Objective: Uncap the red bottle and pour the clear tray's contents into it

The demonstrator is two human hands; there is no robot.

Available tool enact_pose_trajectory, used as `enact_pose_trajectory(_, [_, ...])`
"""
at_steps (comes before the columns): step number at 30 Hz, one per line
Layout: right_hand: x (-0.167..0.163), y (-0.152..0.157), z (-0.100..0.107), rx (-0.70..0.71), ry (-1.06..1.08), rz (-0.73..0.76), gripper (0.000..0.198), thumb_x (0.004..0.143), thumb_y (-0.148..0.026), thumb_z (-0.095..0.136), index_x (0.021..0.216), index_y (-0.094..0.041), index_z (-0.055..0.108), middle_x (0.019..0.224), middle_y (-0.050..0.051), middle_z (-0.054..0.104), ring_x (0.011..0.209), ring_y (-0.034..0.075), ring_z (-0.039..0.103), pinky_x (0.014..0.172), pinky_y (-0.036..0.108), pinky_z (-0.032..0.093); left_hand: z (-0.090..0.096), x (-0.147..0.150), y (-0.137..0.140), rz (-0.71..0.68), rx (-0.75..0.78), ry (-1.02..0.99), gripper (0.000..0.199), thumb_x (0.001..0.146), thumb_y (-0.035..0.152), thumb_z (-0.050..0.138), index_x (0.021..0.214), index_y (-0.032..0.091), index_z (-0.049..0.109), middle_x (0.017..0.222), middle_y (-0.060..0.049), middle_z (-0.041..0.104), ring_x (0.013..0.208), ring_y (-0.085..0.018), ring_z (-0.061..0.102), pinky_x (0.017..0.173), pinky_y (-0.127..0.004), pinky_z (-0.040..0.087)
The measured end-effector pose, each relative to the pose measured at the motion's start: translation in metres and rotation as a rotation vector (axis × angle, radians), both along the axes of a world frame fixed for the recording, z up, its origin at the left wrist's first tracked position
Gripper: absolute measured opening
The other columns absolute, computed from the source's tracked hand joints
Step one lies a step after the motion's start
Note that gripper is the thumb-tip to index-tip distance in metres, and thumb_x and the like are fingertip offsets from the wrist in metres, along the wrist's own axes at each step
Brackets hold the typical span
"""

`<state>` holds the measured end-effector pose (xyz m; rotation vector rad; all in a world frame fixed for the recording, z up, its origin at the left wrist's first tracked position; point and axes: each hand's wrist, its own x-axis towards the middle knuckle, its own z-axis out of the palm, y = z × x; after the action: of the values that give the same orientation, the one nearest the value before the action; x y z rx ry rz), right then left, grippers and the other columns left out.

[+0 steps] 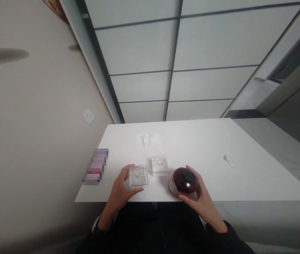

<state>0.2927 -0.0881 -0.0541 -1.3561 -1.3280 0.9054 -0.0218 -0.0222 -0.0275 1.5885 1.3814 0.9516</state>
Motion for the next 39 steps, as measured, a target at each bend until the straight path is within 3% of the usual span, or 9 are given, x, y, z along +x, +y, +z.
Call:
enact_pose_trajectory(11, [0.004, 0.003, -0.016, 0.058, -0.004, 0.044, 0.083, 0.084, -0.045, 0.086, 0.156, -0.03, 0.049, 0.164, 0.013, 0.05, 0.153, 0.035, 0.046, 0.129, 0.058, 0.035, 0.0, 0.001, 0.002, -0.014, -0.004, 0.0, 0.078, 0.067, 0.035, 0.092, 0.136, 0.025, 0.058, 0.142, -0.011, 0.066, 0.134, -0.035, 0.064, 0.119, -0.055, 0.049])
enact_pose_trajectory(14, [0.004, 0.003, -0.012, 0.09, 0.004, 0.062, 0.091, 0.081, -0.051, 0.089, 0.159, -0.029, 0.046, 0.165, 0.013, 0.048, 0.154, 0.036, 0.045, 0.13, 0.059, 0.034, -0.002, 0.002, 0.002, -0.014, 0.006, 0.015, 0.077, 0.067, 0.036, 0.092, 0.136, 0.025, 0.058, 0.14, -0.01, 0.067, 0.133, -0.035, 0.065, 0.118, -0.055, 0.049])
enact_pose_trajectory(17, [0.003, 0.005, 0.0, 0.208, 0.025, 0.015, 0.095, 0.079, -0.056, 0.09, 0.159, -0.03, 0.045, 0.167, 0.013, 0.045, 0.156, 0.038, 0.04, 0.131, 0.061, 0.028, -0.006, 0.002, 0.005, -0.004, -0.007, 0.003, 0.077, 0.068, 0.036, 0.091, 0.137, 0.024, 0.057, 0.141, -0.011, 0.066, 0.133, -0.035, 0.064, 0.119, -0.055, 0.047])
enact_pose_trajectory(21, [-0.004, 0.014, 0.026, 0.382, 0.006, -0.075, 0.069, 0.088, -0.051, 0.083, 0.148, -0.029, 0.058, 0.152, 0.014, 0.059, 0.149, 0.038, 0.048, 0.126, 0.061, 0.036, -0.016, 0.003, 0.013, -0.002, -0.001, -0.008, 0.076, 0.069, 0.036, 0.089, 0.137, 0.024, 0.056, 0.143, -0.011, 0.064, 0.134, -0.034, 0.064, 0.12, -0.055, 0.045])
enact_pose_trajectory(25, [-0.021, 0.026, 0.044, 0.39, -0.013, -0.071, 0.056, 0.089, -0.052, 0.082, 0.136, -0.027, 0.066, 0.133, 0.013, 0.07, 0.129, 0.035, 0.064, 0.114, 0.054, 0.05, -0.027, 0.004, 0.022, 0.027, 0.029, 0.049, 0.075, 0.071, 0.033, 0.087, 0.138, 0.024, 0.054, 0.142, -0.011, 0.065, 0.134, -0.034, 0.063, 0.119, -0.054, 0.044])
enact_pose_trajectory(30, [-0.042, 0.034, 0.04, 0.355, 0.157, -0.176, 0.031, 0.091, -0.039, 0.081, 0.113, -0.027, 0.063, 0.1, 0.005, 0.074, 0.106, 0.028, 0.074, 0.095, 0.045, 0.06, -0.03, 0.004, 0.024, 0.026, 0.005, 0.089, 0.074, 0.072, 0.032, 0.085, 0.139, 0.024, 0.053, 0.141, -0.011, 0.066, 0.134, -0.034, 0.063, 0.118, -0.052, 0.046])
enact_pose_trajectory(33, [-0.048, 0.035, 0.035, 0.423, 0.246, -0.202, 0.021, 0.094, -0.033, 0.078, 0.102, -0.027, 0.059, 0.098, 0.004, 0.074, 0.106, 0.027, 0.074, 0.095, 0.048, 0.059, -0.028, 0.004, 0.024, 0.021, -0.01, 0.109, 0.074, 0.073, 0.032, 0.084, 0.14, 0.024, 0.052, 0.143, -0.011, 0.065, 0.135, -0.035, 0.062, 0.118, -0.053, 0.045])
enact_pose_trajectory(39, [-0.051, 0.037, 0.036, 0.498, 0.247, -0.213, 0.012, 0.097, -0.034, 0.073, 0.101, -0.026, 0.065, 0.092, 0.006, 0.074, 0.101, 0.03, 0.074, 0.089, 0.053, 0.06, -0.026, 0.005, 0.023, 0.006, -0.033, 0.13, 0.072, 0.076, 0.033, 0.081, 0.141, 0.026, 0.05, 0.143, -0.011, 0.064, 0.135, -0.035, 0.061, 0.118, -0.053, 0.044])
